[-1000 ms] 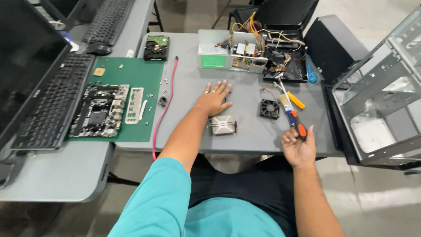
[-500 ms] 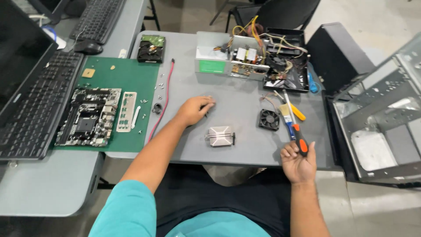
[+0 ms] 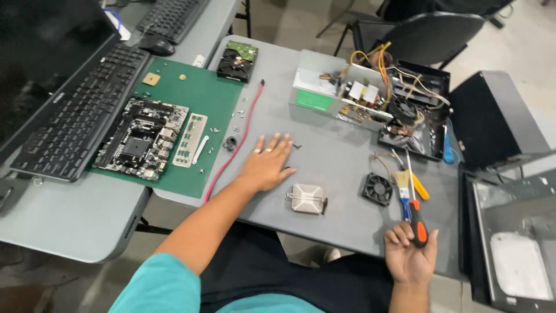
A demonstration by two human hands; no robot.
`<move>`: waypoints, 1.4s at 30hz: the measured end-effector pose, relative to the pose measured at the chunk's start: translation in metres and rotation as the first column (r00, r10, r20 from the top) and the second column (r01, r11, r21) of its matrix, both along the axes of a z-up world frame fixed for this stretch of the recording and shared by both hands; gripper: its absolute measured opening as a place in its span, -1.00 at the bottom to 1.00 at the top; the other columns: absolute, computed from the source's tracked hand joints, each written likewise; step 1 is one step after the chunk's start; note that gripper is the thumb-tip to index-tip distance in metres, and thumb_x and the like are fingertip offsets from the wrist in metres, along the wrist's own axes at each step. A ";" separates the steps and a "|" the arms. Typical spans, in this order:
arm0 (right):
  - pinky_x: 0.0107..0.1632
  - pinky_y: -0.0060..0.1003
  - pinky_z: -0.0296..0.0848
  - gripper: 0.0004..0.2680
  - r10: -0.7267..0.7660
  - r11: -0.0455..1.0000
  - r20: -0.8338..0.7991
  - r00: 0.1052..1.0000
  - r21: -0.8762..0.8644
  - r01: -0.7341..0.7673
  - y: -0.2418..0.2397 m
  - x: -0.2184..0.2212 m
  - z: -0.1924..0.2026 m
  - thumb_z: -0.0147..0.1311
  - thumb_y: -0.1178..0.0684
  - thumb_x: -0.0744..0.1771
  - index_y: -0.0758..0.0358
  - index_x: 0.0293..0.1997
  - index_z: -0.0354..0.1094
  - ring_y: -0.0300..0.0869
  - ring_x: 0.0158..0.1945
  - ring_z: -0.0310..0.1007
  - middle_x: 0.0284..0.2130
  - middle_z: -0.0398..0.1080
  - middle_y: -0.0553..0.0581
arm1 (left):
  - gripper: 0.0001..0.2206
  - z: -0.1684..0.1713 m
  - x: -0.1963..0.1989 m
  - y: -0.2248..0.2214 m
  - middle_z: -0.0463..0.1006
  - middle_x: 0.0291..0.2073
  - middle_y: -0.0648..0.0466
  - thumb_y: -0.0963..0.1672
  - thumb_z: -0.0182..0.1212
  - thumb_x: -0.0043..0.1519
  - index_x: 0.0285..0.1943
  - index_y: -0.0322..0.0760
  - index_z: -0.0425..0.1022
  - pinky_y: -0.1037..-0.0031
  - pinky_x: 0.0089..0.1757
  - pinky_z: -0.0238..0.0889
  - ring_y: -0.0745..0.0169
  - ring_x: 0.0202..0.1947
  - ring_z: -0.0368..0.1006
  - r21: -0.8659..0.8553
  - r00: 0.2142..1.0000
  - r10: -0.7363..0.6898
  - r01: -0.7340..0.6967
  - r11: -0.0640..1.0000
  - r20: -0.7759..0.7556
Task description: Cleaning a computer fan with a brush and using a screwdriver to remove screws from a heatsink component.
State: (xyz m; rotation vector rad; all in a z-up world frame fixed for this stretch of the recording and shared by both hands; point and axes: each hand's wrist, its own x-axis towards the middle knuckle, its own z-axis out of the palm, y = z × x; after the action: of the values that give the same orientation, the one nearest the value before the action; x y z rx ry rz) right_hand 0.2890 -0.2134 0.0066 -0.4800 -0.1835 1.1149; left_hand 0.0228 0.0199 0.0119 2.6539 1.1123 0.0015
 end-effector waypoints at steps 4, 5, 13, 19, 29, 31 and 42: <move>-0.35 -0.51 0.06 -0.78 -0.044 0.998 0.000 0.999 -0.038 0.044 0.001 0.002 -0.004 -0.13 -0.17 0.36 0.11 -0.34 0.08 -0.38 -0.51 -0.03 -0.52 0.02 -0.06 | -0.38 -0.010 0.030 0.023 -0.26 0.35 0.05 0.12 -0.40 0.20 0.36 -0.24 -0.25 0.08 0.19 -0.56 0.08 0.34 -0.38 0.021 0.999 -0.042 0.042 0.999 -0.035; -0.36 -0.50 0.04 -0.78 -0.043 0.998 -0.012 0.999 -0.039 0.042 0.001 0.002 -0.005 -0.11 -0.17 0.35 0.08 -0.41 0.10 -0.38 -0.52 -0.04 -0.53 0.01 -0.07 | -0.42 -0.014 0.036 0.029 -0.20 0.34 0.05 0.09 -0.36 0.21 0.35 -0.22 -0.18 0.07 0.19 -0.51 0.06 0.34 -0.33 0.034 0.997 -0.083 0.082 0.996 0.007; -0.37 -0.47 0.04 -0.77 0.025 0.999 -0.055 0.998 0.028 -0.023 0.004 0.005 0.003 -0.15 -0.13 0.36 0.09 -0.46 0.08 -0.36 -0.52 -0.05 -0.53 0.00 -0.04 | -0.68 -0.062 0.064 0.053 0.24 0.17 0.26 -0.11 -0.15 0.22 0.16 -0.09 0.30 0.20 0.20 -0.24 0.08 0.27 -0.02 0.064 0.844 -0.379 0.385 0.921 0.380; -0.40 -0.48 0.03 -0.75 0.046 0.999 -0.045 0.998 0.006 -0.046 0.007 0.005 0.007 -0.13 -0.14 0.36 0.15 -0.43 0.03 -0.35 -0.53 -0.06 -0.53 0.00 -0.03 | -0.70 -0.057 0.017 0.029 0.33 0.11 0.08 -0.17 -0.10 0.18 0.08 -0.29 0.37 0.21 0.19 -0.16 0.04 0.21 0.10 0.041 0.829 -0.356 0.376 0.926 0.431; -0.42 -0.49 0.05 -0.65 0.044 0.999 -0.106 0.993 0.020 -0.042 0.014 0.001 0.013 -0.08 -0.12 0.33 0.26 0.15 0.03 -0.36 -0.56 -0.04 -0.57 0.01 -0.04 | -0.45 -0.009 -0.017 -0.023 -0.06 0.30 0.04 0.07 -0.29 0.21 0.31 -0.28 -0.07 0.22 0.20 -0.43 0.11 0.31 -0.21 0.154 0.993 -0.085 0.072 0.985 0.085; -0.43 -0.50 0.04 -0.61 0.039 0.999 -0.099 0.994 0.017 -0.037 0.015 0.001 0.012 -0.06 -0.12 0.32 0.25 0.21 0.00 -0.36 -0.56 -0.05 -0.57 0.00 -0.05 | -0.41 -0.011 -0.015 -0.021 -0.13 0.32 0.01 0.12 -0.38 0.22 0.33 -0.28 -0.12 0.14 0.19 -0.47 0.07 0.31 -0.26 0.227 0.994 -0.111 0.105 0.968 0.011; -0.39 -0.48 0.05 -0.56 0.103 0.991 -0.129 0.986 0.096 -0.091 0.016 0.002 0.007 -0.05 -0.09 0.34 0.26 0.29 -0.10 -0.35 -0.53 0.01 -0.56 0.06 -0.02 | -0.64 -0.014 0.014 0.003 0.19 0.20 0.28 0.01 -0.14 0.19 0.14 -0.04 0.32 0.17 0.19 -0.36 0.16 0.28 -0.08 0.037 0.956 0.096 -0.111 0.993 0.278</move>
State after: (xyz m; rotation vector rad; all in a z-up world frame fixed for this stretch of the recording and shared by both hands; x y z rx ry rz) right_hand 0.2914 -0.1977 0.0133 -0.3178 -0.1400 1.2245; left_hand 0.0366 0.0230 -0.0022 2.5346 1.1667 0.4137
